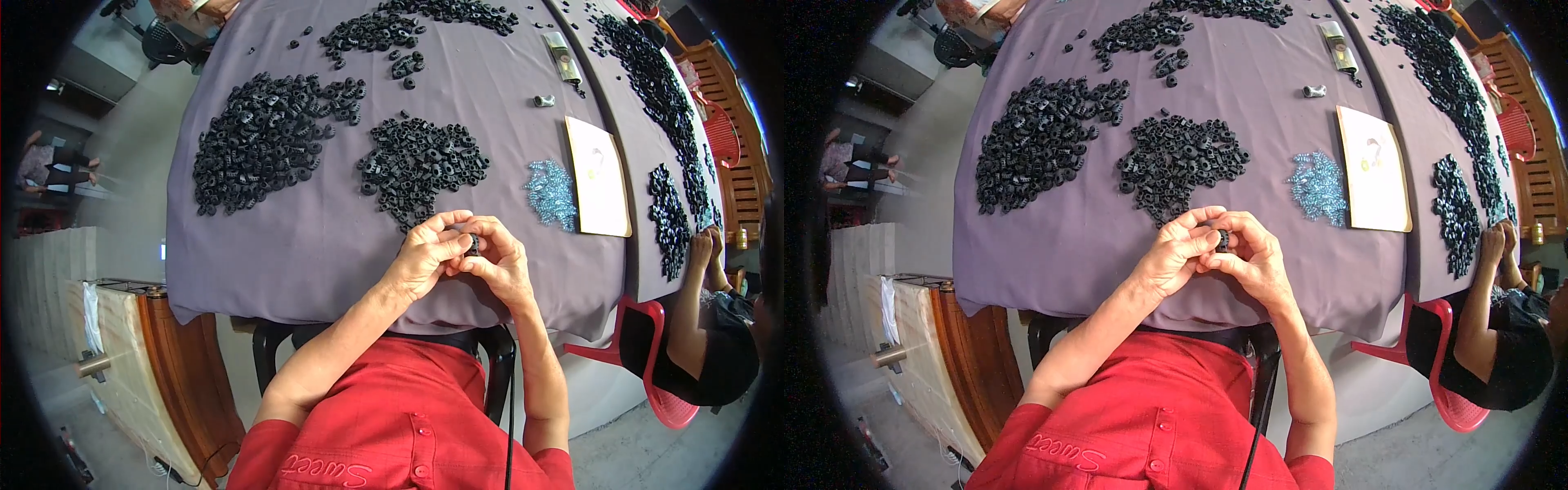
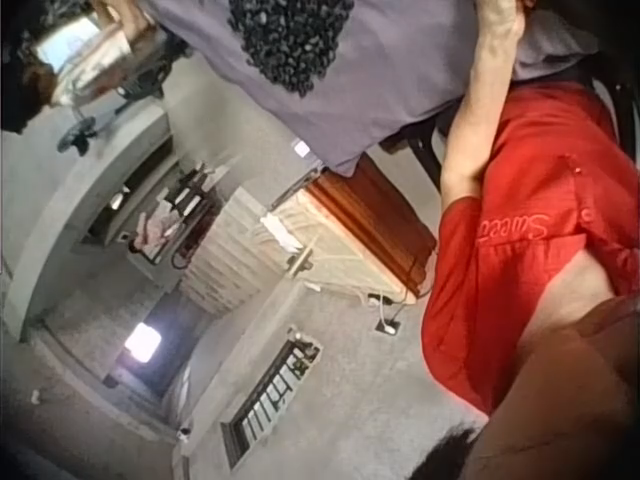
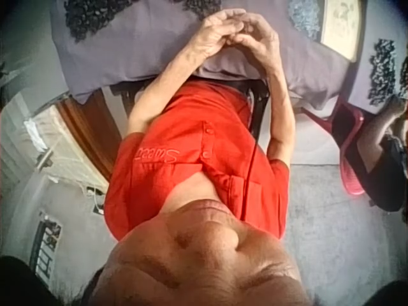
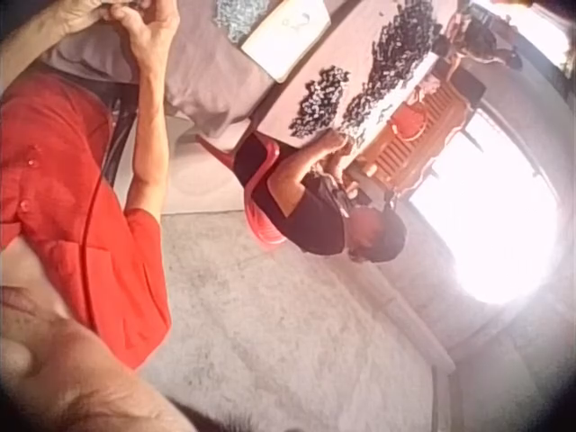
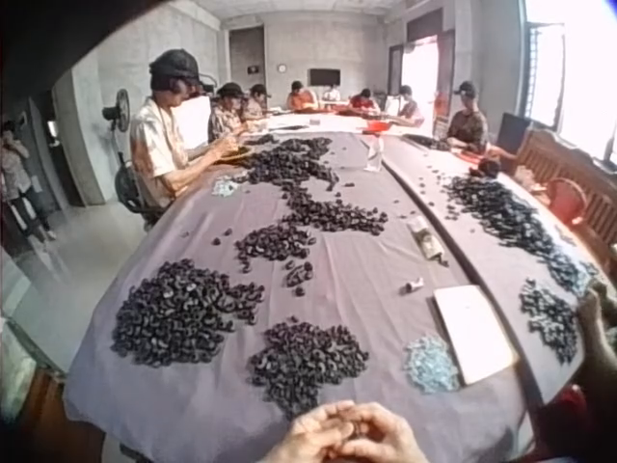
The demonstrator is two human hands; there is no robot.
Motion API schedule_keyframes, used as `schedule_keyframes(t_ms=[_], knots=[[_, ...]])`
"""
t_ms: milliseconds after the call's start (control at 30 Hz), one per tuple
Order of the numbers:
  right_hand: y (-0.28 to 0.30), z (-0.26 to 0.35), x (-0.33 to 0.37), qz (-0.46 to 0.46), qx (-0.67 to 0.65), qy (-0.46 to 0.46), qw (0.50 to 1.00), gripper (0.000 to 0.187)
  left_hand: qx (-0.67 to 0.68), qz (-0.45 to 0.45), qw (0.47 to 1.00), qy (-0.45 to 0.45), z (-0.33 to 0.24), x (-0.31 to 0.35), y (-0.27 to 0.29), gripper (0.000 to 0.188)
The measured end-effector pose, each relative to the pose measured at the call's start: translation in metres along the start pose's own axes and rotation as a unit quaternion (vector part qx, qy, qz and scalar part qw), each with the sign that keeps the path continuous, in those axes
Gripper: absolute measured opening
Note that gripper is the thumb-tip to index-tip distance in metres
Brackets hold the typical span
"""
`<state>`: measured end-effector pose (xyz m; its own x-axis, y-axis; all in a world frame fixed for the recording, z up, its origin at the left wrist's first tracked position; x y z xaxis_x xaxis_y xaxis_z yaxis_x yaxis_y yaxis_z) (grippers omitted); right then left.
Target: The person assembles small black plastic components by hand, inserting metal pins or clips into them.
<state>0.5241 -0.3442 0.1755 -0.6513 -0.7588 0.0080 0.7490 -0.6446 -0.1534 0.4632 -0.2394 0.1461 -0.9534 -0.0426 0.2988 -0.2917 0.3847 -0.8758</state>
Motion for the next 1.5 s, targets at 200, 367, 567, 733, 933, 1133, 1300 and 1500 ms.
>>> schedule_keyframes(t_ms=[200, 367, 567, 733, 933, 1133, 1300, 1500], knots=[[0.01, -0.009, -0.001, -0.014, 0.154, 0.086, 0.984, 0.03, -0.013, 0.006, 1.0, 0.001, 0.003, -0.001, -0.004, 0.035], [-0.001, -0.001, -0.002, -0.013, 0.045, 0.02, 0.999, 0.037, 0.015, -0.006, 1.0, -0.001, -0.001, 0.0, -0.003, 0.033], [0.003, -0.004, 0.004, -0.094, 0.022, -0.02, 0.995, 0.046, -0.042, -0.006, 0.998, -0.048, 0.0, 0.008, -0.003, 0.025], [0.005, -0.006, 0.007, -0.11, 0.098, -0.008, 0.989, 0.032, 0.01, -0.019, 1.0, -0.006, -0.015, 0.028, 0.002, 0.022], [0.003, -0.003, 0.006, -0.099, 0.16, 0.005, 0.982, 0.025, 0.045, -0.032, 0.99, -0.131, -0.09, 0.08, 0.032, 0.021], [0.007, -0.013, 0.007, -0.105, 0.195, 0.011, 0.975, 0.024, 0.061, -0.143, 0.949, -0.276, -0.166, 0.161, 0.088, 0.021], [0.007, -0.013, 0.008, -0.103, 0.221, 0.018, 0.97, 0.023, 0.077, -0.226, 0.887, -0.395, -0.213, 0.244, 0.121, 0.021], [0.007, -0.014, 0.005, -0.089, 0.242, 0.031, 0.966, 0.022, 0.105, -0.435, 0.661, -0.602, -0.242, 0.368, 0.184, 0.008]])
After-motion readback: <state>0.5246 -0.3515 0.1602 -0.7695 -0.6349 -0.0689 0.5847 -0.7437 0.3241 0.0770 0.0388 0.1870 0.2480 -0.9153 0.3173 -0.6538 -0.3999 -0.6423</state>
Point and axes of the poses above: each hand's wrist, its own x-axis away from the middle knuckle, its own y-axis out of the back of the hand, z = x × y, the point moved 4 cm from there along -x, towards the middle knuckle, and after that the axes turned 9 degrees about x, right-handed, at the moved point
